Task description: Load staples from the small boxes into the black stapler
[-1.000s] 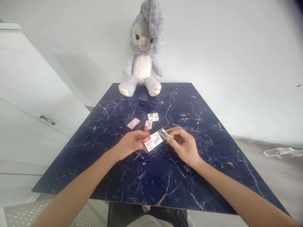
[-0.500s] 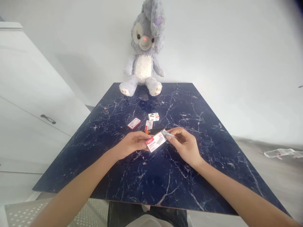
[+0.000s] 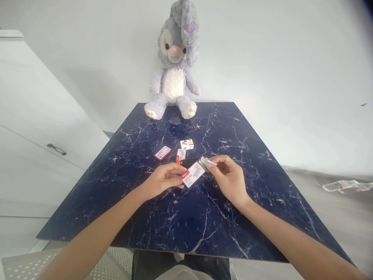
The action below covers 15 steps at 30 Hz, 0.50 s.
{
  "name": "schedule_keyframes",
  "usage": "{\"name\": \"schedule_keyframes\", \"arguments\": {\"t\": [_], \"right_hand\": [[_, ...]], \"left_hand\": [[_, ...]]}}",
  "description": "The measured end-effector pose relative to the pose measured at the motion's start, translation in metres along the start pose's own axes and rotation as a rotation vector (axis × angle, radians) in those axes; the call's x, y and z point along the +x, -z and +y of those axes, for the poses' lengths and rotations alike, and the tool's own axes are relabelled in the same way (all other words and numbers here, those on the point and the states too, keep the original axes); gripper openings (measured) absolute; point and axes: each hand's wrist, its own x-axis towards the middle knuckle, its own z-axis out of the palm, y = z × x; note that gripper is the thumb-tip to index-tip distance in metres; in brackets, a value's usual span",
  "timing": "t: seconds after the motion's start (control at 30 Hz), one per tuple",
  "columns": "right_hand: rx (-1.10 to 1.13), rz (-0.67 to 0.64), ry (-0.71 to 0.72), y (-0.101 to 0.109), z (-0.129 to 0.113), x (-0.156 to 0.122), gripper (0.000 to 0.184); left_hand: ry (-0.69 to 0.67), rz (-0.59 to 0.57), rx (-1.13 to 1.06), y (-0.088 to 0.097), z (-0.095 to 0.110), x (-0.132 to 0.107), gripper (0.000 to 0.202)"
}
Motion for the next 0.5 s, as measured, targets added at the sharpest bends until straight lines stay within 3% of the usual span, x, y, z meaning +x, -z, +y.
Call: {"name": "schedule_keyframes", "arguments": {"t": [0.13, 0.3, 0.5], "right_hand": [[-0.017, -0.009, 0.020, 0.0028, -0.0012, 0.0015, 0.024], [-0.041, 0.082, 0.017, 0.0041, -0.0047, 0.0035, 0.024], [-0.061, 0.026, 0.032, 0.0035, -0.0061, 0.0029, 0.023]], "left_hand": [[0.025, 0.025, 0.012, -0.0004, -0.0010, 0.0005, 0.030], [0.036, 0.020, 0.043, -0.0006, -0.0023, 0.0013, 0.033], [0.044, 0.037, 0.036, 0.0010, -0.0034, 0.0011, 0.034]]}}
